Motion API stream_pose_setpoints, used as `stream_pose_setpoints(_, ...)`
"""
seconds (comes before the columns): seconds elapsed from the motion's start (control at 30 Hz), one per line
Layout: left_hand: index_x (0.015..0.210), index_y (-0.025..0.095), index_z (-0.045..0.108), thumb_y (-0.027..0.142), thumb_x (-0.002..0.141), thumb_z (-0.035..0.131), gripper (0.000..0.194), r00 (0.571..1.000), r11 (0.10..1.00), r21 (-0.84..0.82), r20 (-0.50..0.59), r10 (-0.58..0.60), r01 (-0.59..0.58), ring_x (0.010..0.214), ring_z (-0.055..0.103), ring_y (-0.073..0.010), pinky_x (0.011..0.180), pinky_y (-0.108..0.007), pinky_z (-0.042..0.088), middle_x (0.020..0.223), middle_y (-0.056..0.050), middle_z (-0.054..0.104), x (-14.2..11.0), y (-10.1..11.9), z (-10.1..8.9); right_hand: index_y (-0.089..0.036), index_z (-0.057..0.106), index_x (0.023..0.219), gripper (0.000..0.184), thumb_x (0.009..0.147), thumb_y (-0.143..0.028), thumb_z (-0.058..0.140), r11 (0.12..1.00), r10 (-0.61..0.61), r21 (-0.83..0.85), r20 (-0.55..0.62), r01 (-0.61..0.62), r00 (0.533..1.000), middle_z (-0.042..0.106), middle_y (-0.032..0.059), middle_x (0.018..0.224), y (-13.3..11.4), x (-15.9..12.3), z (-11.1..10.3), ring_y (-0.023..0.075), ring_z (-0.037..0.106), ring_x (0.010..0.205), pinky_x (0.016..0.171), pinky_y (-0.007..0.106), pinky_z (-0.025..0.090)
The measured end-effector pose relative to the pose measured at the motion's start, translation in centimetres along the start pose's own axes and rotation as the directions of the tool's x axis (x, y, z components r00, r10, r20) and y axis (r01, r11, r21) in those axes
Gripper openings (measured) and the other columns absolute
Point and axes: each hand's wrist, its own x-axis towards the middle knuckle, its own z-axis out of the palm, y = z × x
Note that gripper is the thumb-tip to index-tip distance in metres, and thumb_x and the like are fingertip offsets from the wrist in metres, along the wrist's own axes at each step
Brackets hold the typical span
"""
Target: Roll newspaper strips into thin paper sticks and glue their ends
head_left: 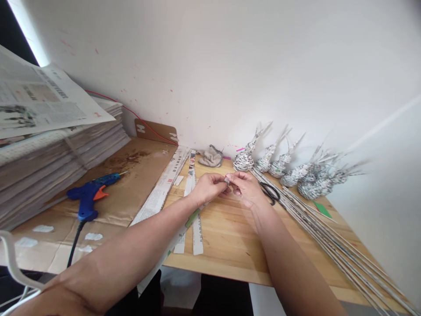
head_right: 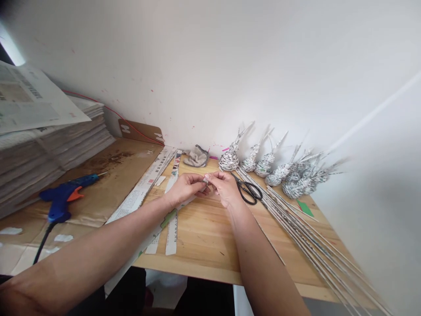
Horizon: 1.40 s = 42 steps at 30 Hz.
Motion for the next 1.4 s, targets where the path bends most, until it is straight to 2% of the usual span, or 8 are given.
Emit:
stream_pose_setpoints(0.2, 0.073, 0.014, 0.067, 0.034, 0.074, 0.059, 0.021, 0.975, 0.931, 0.318, -0.065, 0.21, -0.179, 0.057, 0.059, -0.0121, 0.051, -0.02, 0.043, 0.063, -0.002, 0.066, -0.6, 0.2, 0.2, -0.015, 0.06, 0.06, 0.029, 0.056, -0.036, 0.08, 0.998, 0.049, 0.047, 0.029, -0.05, 0.998, 0.055, -0.003, 0.053, -0.1, -0.1, 0.1, 0.0052, 0.039, 0.044, 0.039, 0.02, 0.017)
stream_pose_setpoints(0.3, 0.073, 0.015, 0.066, 0.04, 0.077, 0.057, 0.027, 0.968, 0.9, 0.382, -0.053, 0.247, -0.209, 0.056, 0.059, -0.0123, 0.051, -0.02, 0.042, 0.062, -0.002, 0.066, -0.7, 0.1, 0.2, -0.016, 0.058, 0.059, 0.03, 0.057, -0.036, 0.08, 0.996, 0.057, 0.068, 0.039, -0.059, 0.998, 0.053, -0.0039, 0.051, 0.0, 0.0, 0.1, 0.005, 0.039, 0.043, 0.039, 0.02, 0.018)
stream_pose_setpoints(0.5, 0.085, 0.016, 0.067, 0.044, 0.084, 0.048, 0.034, 0.982, 0.945, 0.269, 0.012, 0.19, -0.186, 0.062, 0.063, -0.0144, 0.06, -0.023, 0.049, 0.068, -0.004, 0.068, -0.6, -0.1, 0.2, -0.016, 0.058, 0.06, 0.03, 0.059, -0.038, 0.078, 1.0, 0.006, 0.025, 0.022, -0.006, 1.0, 0.057, -0.0026, 0.055, 0.0, -0.1, 0.2, 0.0063, 0.044, 0.046, 0.04, 0.021, 0.02)
stream_pose_setpoints(0.67, 0.083, 0.013, 0.066, 0.042, 0.082, 0.053, 0.032, 0.995, 0.998, 0.014, 0.071, 0.066, -0.067, 0.058, 0.062, -0.0132, 0.055, -0.022, 0.05, 0.065, -0.005, 0.066, -0.5, 0.2, 0.3, -0.017, 0.068, 0.075, 0.027, 0.062, -0.04, 0.076, 1.0, 0.011, -0.02, 0.048, -0.01, 0.999, 0.062, -0.0002, 0.065, 0.3, 0.0, 0.0, 0.0081, 0.05, 0.053, 0.042, 0.021, 0.022)
stream_pose_setpoints(0.77, 0.087, 0.012, 0.066, 0.041, 0.081, 0.056, 0.032, 0.995, 0.999, -0.048, 0.094, 0.017, -0.012, 0.057, 0.062, -0.0124, 0.054, -0.022, 0.05, 0.067, -0.006, 0.066, -0.4, 0.2, 0.4, -0.017, 0.071, 0.078, 0.028, 0.062, -0.039, 0.077, 1.0, 0.023, -0.019, 0.062, -0.022, 0.998, 0.064, 0.0012, 0.068, 0.5, 0.2, -0.2, 0.0087, 0.052, 0.054, 0.042, 0.021, 0.021)
stream_pose_setpoints(0.9, 0.086, 0.011, 0.065, 0.042, 0.081, 0.056, 0.033, 0.996, 0.999, -0.043, 0.086, -0.008, 0.012, 0.055, 0.063, -0.013, 0.053, -0.024, 0.051, 0.066, -0.006, 0.066, -0.3, 0.2, 0.5, -0.016, 0.07, 0.072, 0.026, 0.058, -0.036, 0.079, 0.998, 0.051, 0.044, 0.036, -0.052, 0.998, 0.064, 0.0007, 0.064, 0.5, 0.3, -0.3, 0.0089, 0.053, 0.054, 0.042, 0.021, 0.02)
stream_pose_setpoints(1.27, 0.083, 0.015, 0.063, 0.04, 0.084, 0.051, 0.028, 0.977, 0.951, 0.223, 0.038, 0.21, -0.213, 0.064, 0.064, -0.0152, 0.062, -0.025, 0.051, 0.072, -0.006, 0.068, -1.0, 0.0, 0.8, -0.015, 0.059, 0.059, 0.03, 0.055, -0.034, 0.083, 0.983, 0.108, 0.144, 0.052, -0.115, 0.993, 0.054, -0.0043, 0.049, -0.5, -0.3, 0.0, 0.006, 0.045, 0.044, 0.041, 0.02, 0.026)
stream_pose_setpoints(1.4, 0.084, 0.015, 0.064, 0.041, 0.084, 0.051, 0.029, 0.973, 0.947, 0.225, 0.04, 0.227, -0.23, 0.065, 0.064, -0.0153, 0.063, -0.025, 0.05, 0.073, -0.006, 0.068, -1.0, -0.3, 0.9, -0.017, 0.056, 0.057, 0.033, 0.054, -0.036, 0.083, 0.985, 0.101, 0.134, 0.067, -0.109, 0.993, 0.053, -0.0043, 0.048, -0.3, -0.2, 0.1, 0.0071, 0.044, 0.043, 0.041, 0.021, 0.028)
